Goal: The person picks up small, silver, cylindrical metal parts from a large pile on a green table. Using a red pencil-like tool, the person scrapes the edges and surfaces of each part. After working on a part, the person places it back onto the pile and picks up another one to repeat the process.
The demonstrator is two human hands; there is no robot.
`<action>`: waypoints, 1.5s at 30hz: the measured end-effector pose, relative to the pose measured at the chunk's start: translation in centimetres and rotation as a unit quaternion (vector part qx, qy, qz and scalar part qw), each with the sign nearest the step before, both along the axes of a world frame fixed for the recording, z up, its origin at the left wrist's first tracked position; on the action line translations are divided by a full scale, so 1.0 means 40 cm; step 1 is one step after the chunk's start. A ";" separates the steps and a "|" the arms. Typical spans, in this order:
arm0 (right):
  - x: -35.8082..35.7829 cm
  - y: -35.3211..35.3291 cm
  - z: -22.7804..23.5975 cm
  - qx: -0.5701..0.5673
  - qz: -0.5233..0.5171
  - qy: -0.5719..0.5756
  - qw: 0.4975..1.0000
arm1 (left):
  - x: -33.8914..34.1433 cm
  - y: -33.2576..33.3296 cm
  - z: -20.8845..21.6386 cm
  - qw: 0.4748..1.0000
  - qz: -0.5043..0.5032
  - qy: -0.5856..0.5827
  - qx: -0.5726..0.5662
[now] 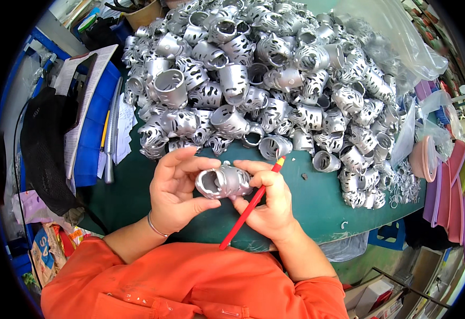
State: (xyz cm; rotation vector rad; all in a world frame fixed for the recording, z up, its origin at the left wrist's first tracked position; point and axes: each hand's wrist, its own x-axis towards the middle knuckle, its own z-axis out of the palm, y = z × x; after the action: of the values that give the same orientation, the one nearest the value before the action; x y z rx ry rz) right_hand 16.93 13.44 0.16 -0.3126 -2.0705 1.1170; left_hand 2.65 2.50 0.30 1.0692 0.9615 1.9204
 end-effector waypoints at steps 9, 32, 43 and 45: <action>-0.007 -0.006 -0.014 0.027 0.010 -0.003 1.000 | 0.003 -0.012 0.011 0.993 -0.003 0.119 0.015; 0.015 0.012 0.006 0.044 -0.028 0.064 0.997 | 0.003 -0.001 0.005 0.998 -0.015 -0.057 -0.008; 0.028 -0.001 -0.006 -0.114 0.046 0.131 0.984 | 0.003 0.000 0.007 0.917 -0.139 -0.294 -0.231; 0.030 0.002 -0.004 -0.102 0.070 0.129 0.984 | 0.008 0.002 0.020 0.907 -0.149 -0.289 -0.269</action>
State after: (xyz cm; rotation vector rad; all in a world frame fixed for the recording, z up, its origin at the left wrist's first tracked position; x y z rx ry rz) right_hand 18.14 13.53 -0.01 -0.1145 -1.7759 1.3814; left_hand 2.98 2.60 1.10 0.2703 0.8432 1.4528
